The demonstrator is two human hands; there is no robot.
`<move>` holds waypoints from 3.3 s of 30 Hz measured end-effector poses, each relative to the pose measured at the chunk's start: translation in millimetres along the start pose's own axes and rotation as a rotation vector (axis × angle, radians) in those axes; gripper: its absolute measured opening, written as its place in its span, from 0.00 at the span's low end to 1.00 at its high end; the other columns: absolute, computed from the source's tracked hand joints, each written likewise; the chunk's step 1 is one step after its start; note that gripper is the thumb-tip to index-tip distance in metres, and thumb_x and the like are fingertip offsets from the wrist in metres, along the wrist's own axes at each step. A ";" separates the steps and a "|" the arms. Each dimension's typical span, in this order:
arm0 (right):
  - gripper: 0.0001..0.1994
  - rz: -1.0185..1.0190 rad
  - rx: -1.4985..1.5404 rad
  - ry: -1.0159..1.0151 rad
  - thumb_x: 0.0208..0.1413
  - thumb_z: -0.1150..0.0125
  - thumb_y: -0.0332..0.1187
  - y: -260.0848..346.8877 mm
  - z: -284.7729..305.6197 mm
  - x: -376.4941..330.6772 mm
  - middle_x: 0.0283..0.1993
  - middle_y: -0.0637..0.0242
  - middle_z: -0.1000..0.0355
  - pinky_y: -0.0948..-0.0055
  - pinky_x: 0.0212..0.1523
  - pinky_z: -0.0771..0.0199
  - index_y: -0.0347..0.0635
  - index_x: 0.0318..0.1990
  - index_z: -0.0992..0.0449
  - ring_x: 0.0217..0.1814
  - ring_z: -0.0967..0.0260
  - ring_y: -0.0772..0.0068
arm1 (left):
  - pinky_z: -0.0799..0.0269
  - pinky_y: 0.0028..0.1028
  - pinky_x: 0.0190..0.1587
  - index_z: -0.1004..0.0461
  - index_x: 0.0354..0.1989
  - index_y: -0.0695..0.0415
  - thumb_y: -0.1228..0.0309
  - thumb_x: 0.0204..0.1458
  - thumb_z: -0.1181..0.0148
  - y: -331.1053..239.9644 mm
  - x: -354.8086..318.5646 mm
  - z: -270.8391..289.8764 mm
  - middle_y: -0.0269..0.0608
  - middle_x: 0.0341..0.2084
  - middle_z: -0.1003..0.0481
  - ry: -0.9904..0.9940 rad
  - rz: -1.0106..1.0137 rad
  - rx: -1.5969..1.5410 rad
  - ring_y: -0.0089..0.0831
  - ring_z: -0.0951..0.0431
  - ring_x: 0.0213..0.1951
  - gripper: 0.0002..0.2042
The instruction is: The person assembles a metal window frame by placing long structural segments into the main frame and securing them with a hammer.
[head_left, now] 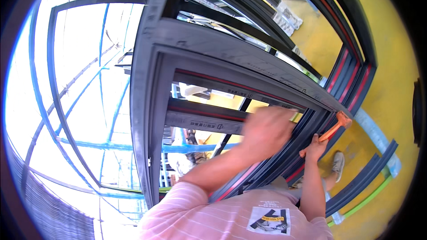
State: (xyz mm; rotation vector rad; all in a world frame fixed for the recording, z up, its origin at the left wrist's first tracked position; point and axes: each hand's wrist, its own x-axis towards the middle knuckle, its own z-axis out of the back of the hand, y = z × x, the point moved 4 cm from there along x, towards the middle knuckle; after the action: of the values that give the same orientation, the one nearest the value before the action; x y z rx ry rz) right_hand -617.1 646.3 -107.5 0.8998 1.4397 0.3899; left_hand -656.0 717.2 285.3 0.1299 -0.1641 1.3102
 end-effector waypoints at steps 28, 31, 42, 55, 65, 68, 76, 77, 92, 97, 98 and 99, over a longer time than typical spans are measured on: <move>0.24 -0.088 -0.434 -0.016 0.55 0.31 0.43 33.8 14.8 -9.0 0.45 0.44 0.22 0.51 0.50 0.23 0.36 0.52 0.29 0.48 0.22 0.41 | 0.19 0.42 0.36 0.38 0.70 0.39 0.65 0.63 0.44 63.8 -28.0 226.3 0.47 0.62 0.30 0.123 0.377 0.995 0.49 0.17 0.46 0.26; 0.19 -0.292 -0.299 0.038 0.58 0.33 0.37 62.1 26.6 -18.1 0.39 0.46 0.22 0.52 0.32 0.21 0.37 0.50 0.30 0.35 0.21 0.46 | 0.19 0.41 0.35 0.37 0.70 0.39 0.64 0.63 0.44 63.5 -19.0 228.8 0.47 0.62 0.30 0.107 0.243 1.044 0.49 0.17 0.46 0.26; 0.20 -0.216 -0.286 -0.006 0.55 0.31 0.37 39.7 12.0 2.6 0.43 0.46 0.21 0.53 0.52 0.24 0.38 0.52 0.29 0.49 0.22 0.41 | 0.18 0.39 0.36 0.38 0.72 0.39 0.66 0.64 0.45 61.6 -12.4 231.5 0.47 0.64 0.31 0.120 0.261 1.080 0.47 0.15 0.42 0.26; 0.22 -0.058 -0.325 0.014 0.54 0.29 0.40 26.7 24.4 13.1 0.40 0.41 0.22 0.53 0.47 0.23 0.33 0.46 0.28 0.45 0.21 0.41 | 0.39 0.43 0.69 0.33 0.65 0.57 0.68 0.58 0.36 -3.9 -82.5 4.1 0.54 0.61 0.30 0.330 0.507 -0.074 0.50 0.32 0.65 0.26; 0.20 -0.090 -0.155 0.041 0.54 0.27 0.40 -6.0 5.5 32.2 0.29 0.61 0.28 0.58 0.34 0.26 0.37 0.42 0.30 0.30 0.26 0.63 | 0.36 0.45 0.67 0.37 0.65 0.62 0.73 0.56 0.34 -1.2 -39.3 187.6 0.51 0.62 0.34 -0.459 0.143 0.669 0.50 0.34 0.66 0.29; 0.18 -0.068 -0.254 -0.031 0.58 0.31 0.39 25.8 3.5 29.5 0.28 0.60 0.29 0.59 0.35 0.26 0.36 0.42 0.32 0.30 0.25 0.59 | 0.45 0.52 0.71 0.36 0.68 0.56 0.69 0.50 0.28 26.3 -57.2 221.1 0.53 0.69 0.41 -0.191 0.320 1.089 0.57 0.48 0.73 0.36; 0.22 -0.105 -0.382 0.011 0.58 0.31 0.43 -5.5 -2.7 32.0 0.35 0.51 0.23 0.55 0.39 0.24 0.34 0.45 0.31 0.37 0.21 0.46 | 0.38 0.53 0.70 0.38 0.64 0.67 0.40 0.58 0.42 49.1 -247.6 175.0 0.61 0.63 0.36 -1.260 0.918 -1.472 0.56 0.33 0.64 0.41; 0.22 -0.057 -0.440 -0.021 0.58 0.31 0.43 -1.2 1.3 28.5 0.36 0.50 0.22 0.54 0.40 0.24 0.33 0.46 0.31 0.38 0.21 0.46 | 0.40 0.53 0.71 0.39 0.65 0.64 0.40 0.56 0.40 42.5 -245.0 187.5 0.58 0.61 0.36 -1.261 0.806 -1.435 0.54 0.35 0.66 0.41; 0.19 -0.287 -0.342 0.092 0.62 0.37 0.37 51.5 -0.3 -18.4 0.33 0.47 0.24 0.55 0.13 0.24 0.33 0.50 0.37 0.15 0.26 0.46 | 0.32 0.55 0.67 0.33 0.63 0.61 0.52 0.66 0.45 48.6 -258.1 221.0 0.55 0.61 0.32 -1.524 0.848 -1.326 0.52 0.29 0.61 0.27; 0.22 0.005 -0.539 0.011 0.57 0.34 0.40 0.9 -8.3 54.1 0.37 0.46 0.22 0.52 0.28 0.19 0.34 0.51 0.32 0.29 0.20 0.46 | 0.37 0.59 0.69 0.34 0.65 0.61 0.53 0.65 0.45 78.0 -251.7 229.4 0.54 0.62 0.32 -1.465 0.758 -1.531 0.53 0.33 0.64 0.28; 0.23 0.001 -0.611 0.012 0.56 0.34 0.42 4.1 -6.1 46.2 0.39 0.47 0.21 0.52 0.33 0.19 0.34 0.51 0.31 0.33 0.20 0.46 | 0.39 0.61 0.69 0.34 0.66 0.62 0.54 0.65 0.44 80.4 -257.4 232.0 0.54 0.63 0.33 -1.492 0.751 -1.542 0.53 0.35 0.65 0.27; 0.24 -0.024 -0.689 0.022 0.55 0.34 0.44 19.9 -11.4 25.0 0.40 0.48 0.20 0.51 0.37 0.19 0.34 0.51 0.29 0.37 0.20 0.46 | 0.39 0.60 0.69 0.35 0.65 0.62 0.55 0.65 0.44 86.5 -276.9 235.5 0.55 0.63 0.34 -1.527 0.785 -1.594 0.54 0.35 0.64 0.28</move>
State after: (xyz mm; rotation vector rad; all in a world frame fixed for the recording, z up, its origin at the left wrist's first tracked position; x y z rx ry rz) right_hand -618.9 680.1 -108.7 0.3187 1.2063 0.8160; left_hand -819.6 432.1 463.0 -0.3787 -2.6516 1.1619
